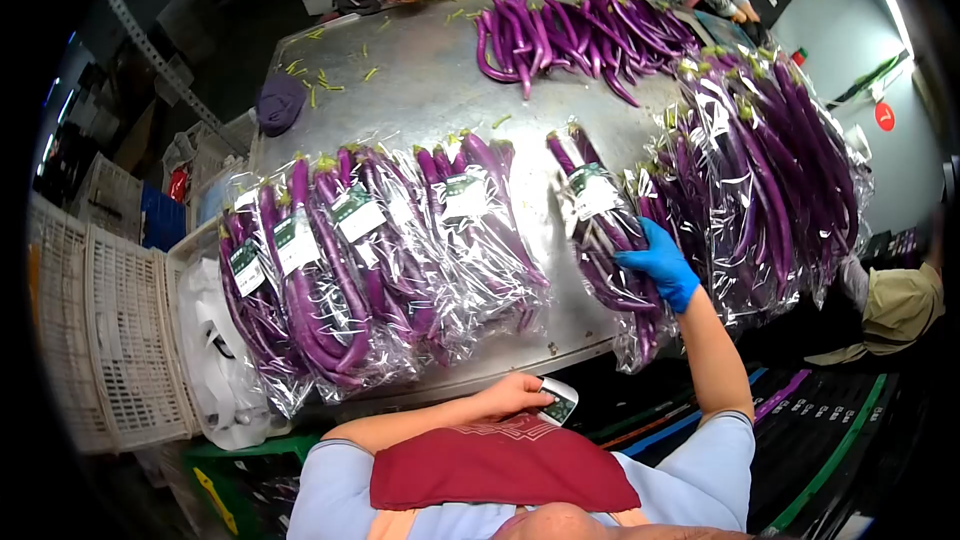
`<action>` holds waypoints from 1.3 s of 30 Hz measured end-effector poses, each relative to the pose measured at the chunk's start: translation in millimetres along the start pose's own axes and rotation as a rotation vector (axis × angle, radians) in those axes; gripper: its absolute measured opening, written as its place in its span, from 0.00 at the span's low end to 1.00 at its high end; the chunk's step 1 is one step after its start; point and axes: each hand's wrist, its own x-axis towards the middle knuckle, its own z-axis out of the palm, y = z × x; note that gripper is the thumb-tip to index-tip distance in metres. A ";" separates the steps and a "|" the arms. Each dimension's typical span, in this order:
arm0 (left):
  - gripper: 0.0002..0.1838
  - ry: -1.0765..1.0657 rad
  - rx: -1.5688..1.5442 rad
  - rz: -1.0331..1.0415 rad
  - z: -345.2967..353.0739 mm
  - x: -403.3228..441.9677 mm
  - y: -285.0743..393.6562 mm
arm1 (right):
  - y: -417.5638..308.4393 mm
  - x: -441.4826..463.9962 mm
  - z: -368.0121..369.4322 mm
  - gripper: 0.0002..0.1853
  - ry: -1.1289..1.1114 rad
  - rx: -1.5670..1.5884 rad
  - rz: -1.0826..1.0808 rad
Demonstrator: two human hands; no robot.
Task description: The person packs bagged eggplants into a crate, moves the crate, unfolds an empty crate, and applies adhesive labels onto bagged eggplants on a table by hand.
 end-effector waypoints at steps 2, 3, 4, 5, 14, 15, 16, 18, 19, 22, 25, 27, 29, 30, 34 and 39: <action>0.10 -0.007 -0.014 0.010 1.0 -3.8 0.7 | -39.4 -16.0 9.2 0.28 -0.027 0.023 -0.038; 0.10 -0.015 -0.017 0.011 1.9 -5.6 1.6 | -53.8 -21.8 16.1 0.28 -0.035 0.068 -0.049; 0.09 -0.007 -0.012 0.005 4.0 -8.8 5.0 | -67.6 -25.5 27.6 0.28 -0.064 0.152 -0.072; 0.09 0.026 0.076 0.022 2.9 -11.6 5.1 | -90.7 -32.0 50.3 0.25 -0.115 0.275 -0.064; 0.11 -0.011 -0.108 -0.130 2.0 -27.5 12.5 | -88.3 -16.5 35.4 0.32 0.024 -0.714 -0.356; 0.10 -0.020 -0.093 -0.136 2.2 -26.9 14.4 | -103.6 -16.5 2.4 0.30 0.225 -1.021 -0.530; 0.10 -0.027 -0.062 -0.152 4.8 -25.9 18.0 | -111.4 -5.6 -38.2 0.24 0.348 -0.859 -0.607; 0.10 -0.043 -0.026 -0.144 5.2 -20.3 15.8 | -161.8 -18.8 -115.7 0.27 0.769 -1.387 -0.805; 0.10 -0.030 0.003 -0.128 6.1 -16.6 14.0 | -176.5 -31.9 -140.1 0.30 0.987 -1.476 -0.688; 0.09 -0.009 -0.018 -0.136 -1.2 -2.9 1.1 | -159.3 -43.9 -262.8 0.35 1.070 -1.603 -0.251; 0.09 0.020 -0.051 -0.148 4.5 -2.4 7.2 | -167.3 -61.1 -253.0 0.29 0.985 -1.700 0.119; 0.09 0.000 -0.082 -0.150 3.3 -0.5 6.1 | -163.0 -56.0 -252.7 0.27 1.080 -1.751 -0.022; 0.09 -0.007 -0.078 -0.157 5.7 -4.4 7.7 | -151.4 -53.2 -261.2 0.26 1.129 -1.764 -0.188; 0.09 -0.014 -0.077 -0.158 8.7 -5.5 10.6 | -152.0 -55.1 -256.1 0.23 1.113 -1.819 -0.332; 0.09 -0.063 -0.066 -0.138 5.9 1.3 7.2 | -171.2 -58.2 -242.4 0.20 1.035 -1.757 -0.388; 0.14 -0.081 -0.057 -0.019 15.3 -17.3 22.5 | -194.4 -39.5 -157.8 0.19 0.781 -1.519 -0.420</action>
